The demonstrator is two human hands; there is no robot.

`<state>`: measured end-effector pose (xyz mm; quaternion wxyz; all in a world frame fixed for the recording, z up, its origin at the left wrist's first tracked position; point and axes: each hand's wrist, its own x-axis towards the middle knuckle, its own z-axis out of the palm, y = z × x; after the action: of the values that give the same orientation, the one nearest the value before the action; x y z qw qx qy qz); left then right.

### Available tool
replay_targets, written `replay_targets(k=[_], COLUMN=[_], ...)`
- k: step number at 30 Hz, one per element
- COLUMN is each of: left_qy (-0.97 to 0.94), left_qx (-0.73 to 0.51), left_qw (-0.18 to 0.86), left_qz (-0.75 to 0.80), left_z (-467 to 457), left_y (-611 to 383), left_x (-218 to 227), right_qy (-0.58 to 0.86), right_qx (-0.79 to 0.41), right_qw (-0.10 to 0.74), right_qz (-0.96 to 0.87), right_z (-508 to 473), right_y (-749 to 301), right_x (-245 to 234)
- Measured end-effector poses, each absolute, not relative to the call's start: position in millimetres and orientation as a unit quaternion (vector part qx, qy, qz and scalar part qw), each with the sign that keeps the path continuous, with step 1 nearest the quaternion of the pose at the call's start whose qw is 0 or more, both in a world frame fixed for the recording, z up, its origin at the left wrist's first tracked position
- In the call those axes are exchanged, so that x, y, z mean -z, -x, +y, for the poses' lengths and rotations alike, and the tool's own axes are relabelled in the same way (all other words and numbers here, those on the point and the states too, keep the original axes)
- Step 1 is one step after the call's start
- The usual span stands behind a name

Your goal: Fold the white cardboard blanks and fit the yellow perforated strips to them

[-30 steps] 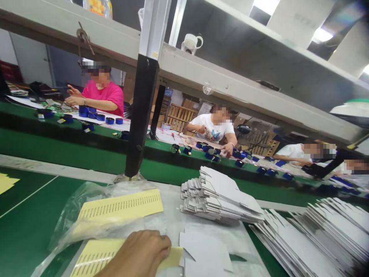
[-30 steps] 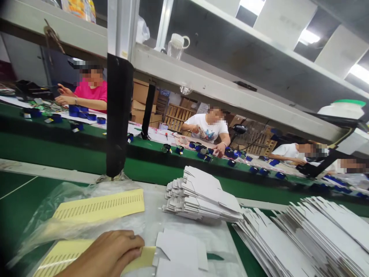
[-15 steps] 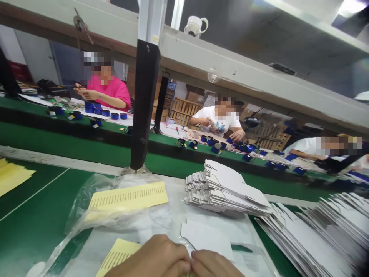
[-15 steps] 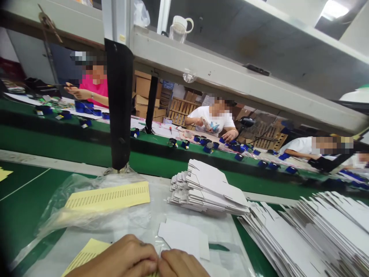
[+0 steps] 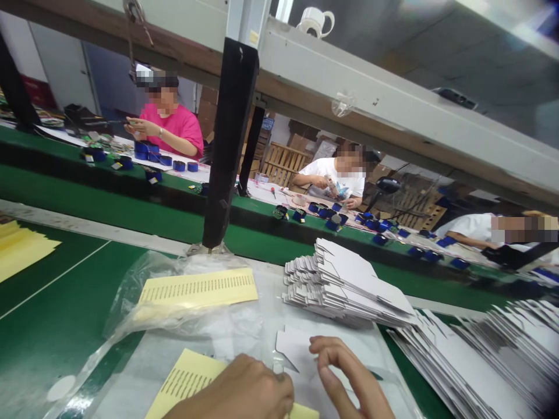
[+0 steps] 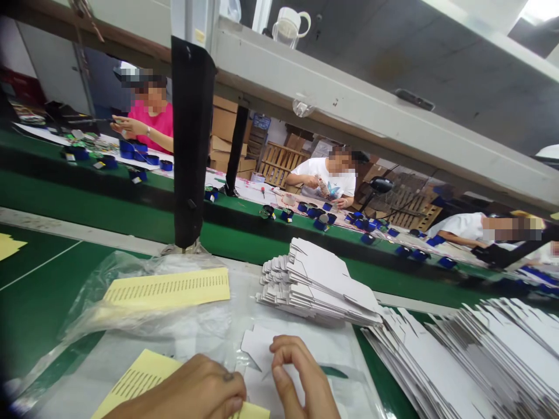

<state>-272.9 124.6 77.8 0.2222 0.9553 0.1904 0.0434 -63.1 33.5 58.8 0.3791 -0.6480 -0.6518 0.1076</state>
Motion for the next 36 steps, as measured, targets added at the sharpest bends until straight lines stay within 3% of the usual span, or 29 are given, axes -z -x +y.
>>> replay_targets(k=[10,23,36], left_qy=[-0.984,-0.981,-0.971], left_qx=[-0.041,-0.055,-0.025], left_qw=[0.131,0.136,0.186], left_qz=[0.111,0.127,0.149], left_z=[133,132,133], left_y=[257,255,258], left_x=[-51,-49,-58], right_qy=[0.689,0.705,0.731], right_qx=[-0.229,-0.201,-0.221], right_qw=[0.2,0.155,0.174], right_qz=[-0.658,-0.662,-0.622], right_z=[79,84,88], right_y=[53,61,64], right_x=[-72,-68,-72])
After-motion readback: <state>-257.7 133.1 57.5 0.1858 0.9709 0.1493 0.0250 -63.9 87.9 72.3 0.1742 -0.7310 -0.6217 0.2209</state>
